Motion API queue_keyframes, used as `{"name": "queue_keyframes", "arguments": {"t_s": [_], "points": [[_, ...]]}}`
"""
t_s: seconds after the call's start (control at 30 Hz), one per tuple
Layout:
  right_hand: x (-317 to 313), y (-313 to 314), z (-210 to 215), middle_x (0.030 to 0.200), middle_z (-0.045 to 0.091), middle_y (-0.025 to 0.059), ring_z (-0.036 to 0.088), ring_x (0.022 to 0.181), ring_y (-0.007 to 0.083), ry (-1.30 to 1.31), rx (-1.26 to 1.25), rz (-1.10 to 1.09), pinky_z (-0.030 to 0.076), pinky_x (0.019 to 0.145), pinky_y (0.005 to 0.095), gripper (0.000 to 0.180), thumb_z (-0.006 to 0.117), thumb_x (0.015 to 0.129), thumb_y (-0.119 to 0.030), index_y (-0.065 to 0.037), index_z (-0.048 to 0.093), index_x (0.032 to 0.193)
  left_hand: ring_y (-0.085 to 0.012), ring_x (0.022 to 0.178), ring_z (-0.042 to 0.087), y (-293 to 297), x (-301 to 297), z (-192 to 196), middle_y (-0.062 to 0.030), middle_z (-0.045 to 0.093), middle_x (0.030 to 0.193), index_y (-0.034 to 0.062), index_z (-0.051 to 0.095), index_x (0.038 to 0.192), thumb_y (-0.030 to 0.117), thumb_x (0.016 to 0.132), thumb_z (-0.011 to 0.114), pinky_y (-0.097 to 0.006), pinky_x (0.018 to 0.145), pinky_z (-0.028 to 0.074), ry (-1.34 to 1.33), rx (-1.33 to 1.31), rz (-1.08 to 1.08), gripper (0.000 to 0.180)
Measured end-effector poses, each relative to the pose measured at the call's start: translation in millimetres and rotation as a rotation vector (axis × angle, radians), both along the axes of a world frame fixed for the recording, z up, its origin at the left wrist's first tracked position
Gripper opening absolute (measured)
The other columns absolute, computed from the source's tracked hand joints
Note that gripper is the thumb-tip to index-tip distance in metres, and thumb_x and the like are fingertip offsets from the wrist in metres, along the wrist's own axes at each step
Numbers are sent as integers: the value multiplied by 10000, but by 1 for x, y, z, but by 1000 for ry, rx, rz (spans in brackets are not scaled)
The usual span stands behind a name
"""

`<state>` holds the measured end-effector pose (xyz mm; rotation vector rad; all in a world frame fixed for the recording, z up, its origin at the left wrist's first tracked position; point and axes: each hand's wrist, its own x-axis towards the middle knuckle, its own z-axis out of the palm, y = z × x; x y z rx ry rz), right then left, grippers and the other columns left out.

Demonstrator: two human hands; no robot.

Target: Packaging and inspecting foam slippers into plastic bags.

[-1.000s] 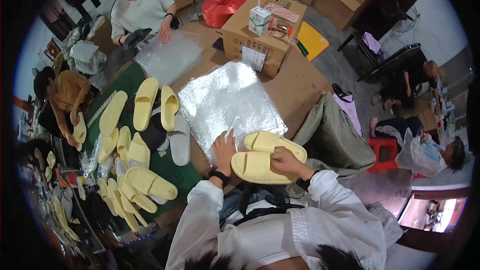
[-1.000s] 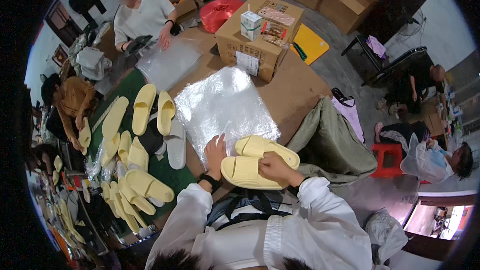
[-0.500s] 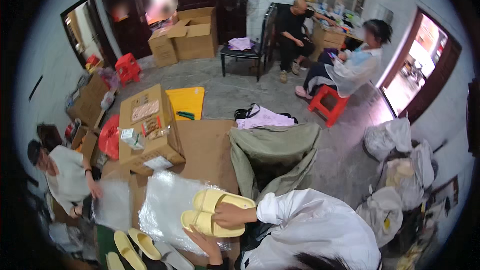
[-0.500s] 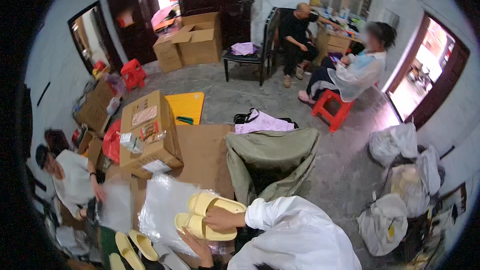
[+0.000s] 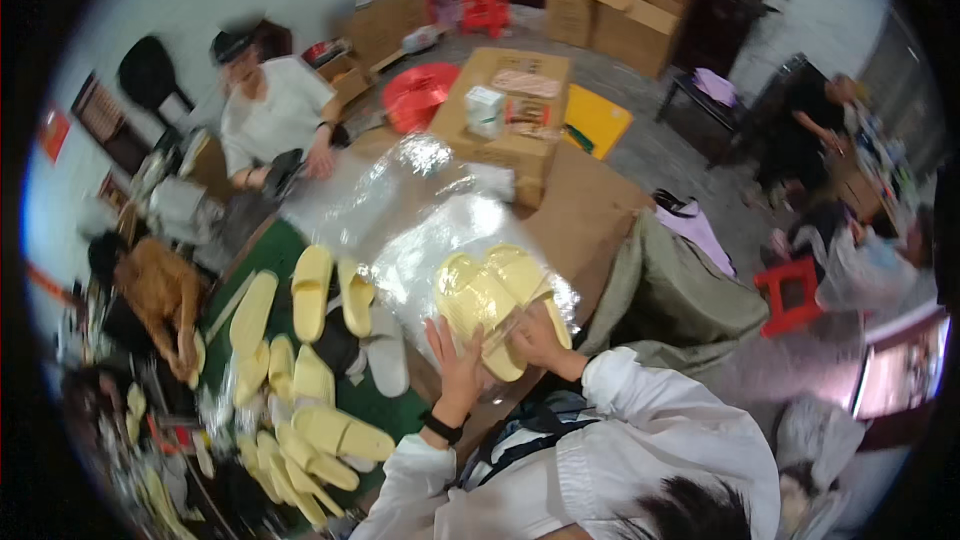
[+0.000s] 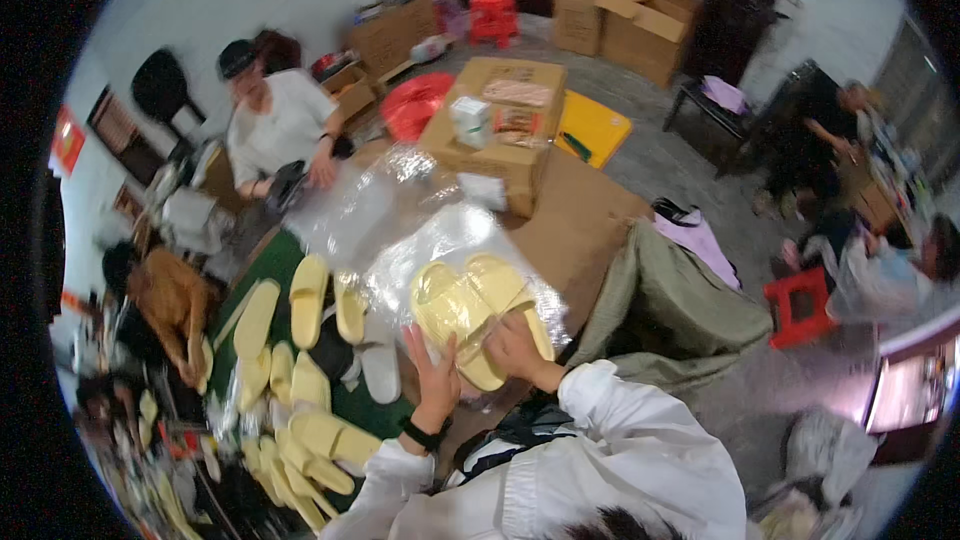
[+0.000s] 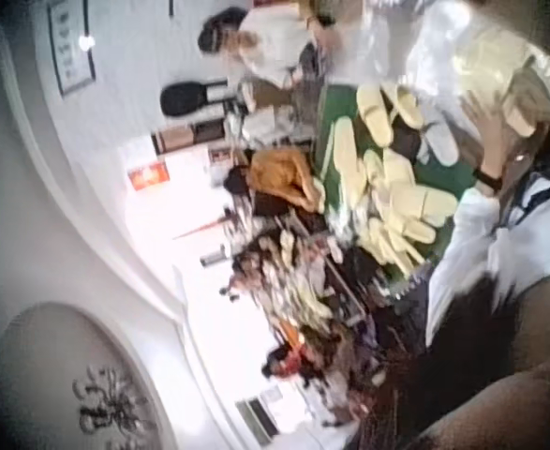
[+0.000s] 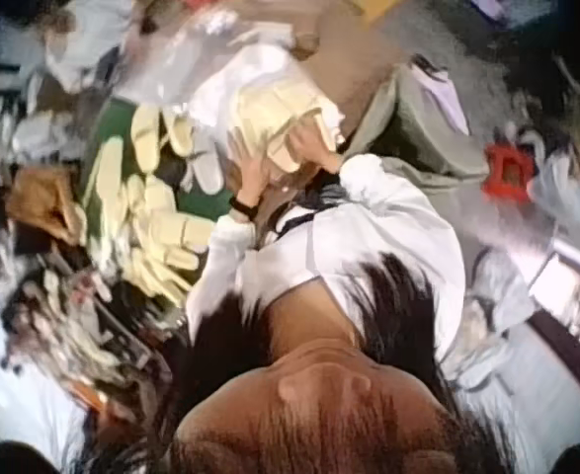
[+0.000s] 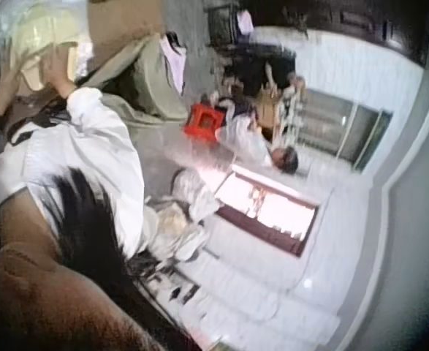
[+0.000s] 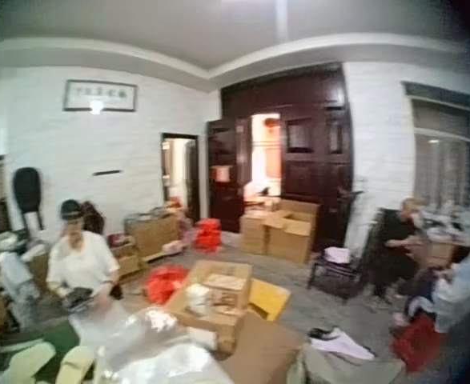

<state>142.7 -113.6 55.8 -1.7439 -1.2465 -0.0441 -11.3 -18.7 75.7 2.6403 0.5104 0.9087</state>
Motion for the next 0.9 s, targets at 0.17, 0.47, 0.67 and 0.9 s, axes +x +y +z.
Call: {"name": "queue_keyframes", "arguments": {"t_s": [0.17, 0.47, 0.67, 0.9], "points": [[-18, 9, 10, 969, 541, 187, 486, 895, 366, 45, 8, 120, 375, 777, 432, 231, 574, 799, -92, -21, 596, 1018, -472, 1332, 90, 2, -16, 11, -313, 72, 1435, 72, 439, 1311, -51, 803, 437, -489, 1077, 142, -135, -322, 233, 522], [-25, 29, -13, 1003, 527, 248, 432, 1037, 437, -451, -134, 357, 272, 971, 519, 265, 542, 789, -65, 24, 553, 1039, -411, 1313, 219, 1, -56, -8, -208, 280, 1413, 47, 420, 1299, 171, 797, 531, -507, 1073, 163, -103, -73, 321, 530], [8, 25, -29, 1134, 528, 235, 404, 1160, 395, -299, -459, 529, 277, 1008, 449, 269, 465, 903, -163, 30, 545, 1071, -410, 1342, 148, -13, -42, -24, -160, 349, 1370, 79, 511, 1180, 186, 735, 594, -640, 1031, 137, -184, -77, 383, 466], [-23, 18, -68, 1315, 420, 223, 337, 1250, 352, -45, -344, 763, 197, 1071, 430, 404, 443, 929, -258, 26, 472, 1214, -402, 1203, 328, -58, -47, 10, -127, 495, 1183, 121, 606, 1054, 198, 791, 549, -592, 951, 279, -373, 81, 210, 279]]}}
